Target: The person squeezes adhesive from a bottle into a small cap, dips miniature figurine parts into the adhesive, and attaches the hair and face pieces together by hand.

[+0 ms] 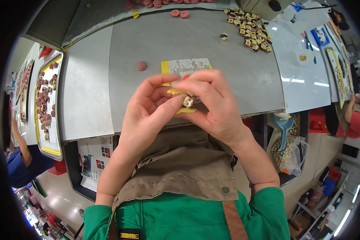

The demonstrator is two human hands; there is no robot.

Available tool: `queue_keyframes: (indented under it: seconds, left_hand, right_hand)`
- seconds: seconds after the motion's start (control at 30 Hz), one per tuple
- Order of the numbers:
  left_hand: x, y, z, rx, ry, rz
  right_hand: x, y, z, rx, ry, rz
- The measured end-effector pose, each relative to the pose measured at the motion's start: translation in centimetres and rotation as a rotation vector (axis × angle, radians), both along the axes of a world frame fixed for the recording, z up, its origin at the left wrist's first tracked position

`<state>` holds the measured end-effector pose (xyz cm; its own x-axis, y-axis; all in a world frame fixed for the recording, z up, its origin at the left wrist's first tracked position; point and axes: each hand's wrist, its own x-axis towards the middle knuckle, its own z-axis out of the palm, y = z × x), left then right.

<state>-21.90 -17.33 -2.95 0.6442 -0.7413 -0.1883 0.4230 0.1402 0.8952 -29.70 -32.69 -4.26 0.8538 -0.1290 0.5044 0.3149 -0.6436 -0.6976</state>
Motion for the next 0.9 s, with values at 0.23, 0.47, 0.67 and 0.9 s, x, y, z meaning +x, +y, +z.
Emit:
queue_keyframes:
  seconds: [0.23, 0.47, 0.67, 0.9]
  left_hand:
    - [-2.1, -1.3, -1.9, 0.054, -0.404, 0.085]
    - [-2.0, -1.7, -2.0, 0.135, -0.571, 0.078]
    - [0.1, 2.6, -1.0, 0.273, -0.567, 0.313]
    - [14.6, 27.1, 0.2, 1.188, -1.165, 0.816]
  right_hand:
    - [-0.4, -0.7, -1.8, -0.01, -0.018, -0.056]
    - [-0.3, -0.7, -1.9, -0.102, -0.108, -0.066]
    - [-0.3, -1.2, 0.8, -0.171, -0.014, -0.018]
    - [3.2, -10.5, 2.9, -0.38, 0.098, -0.249]
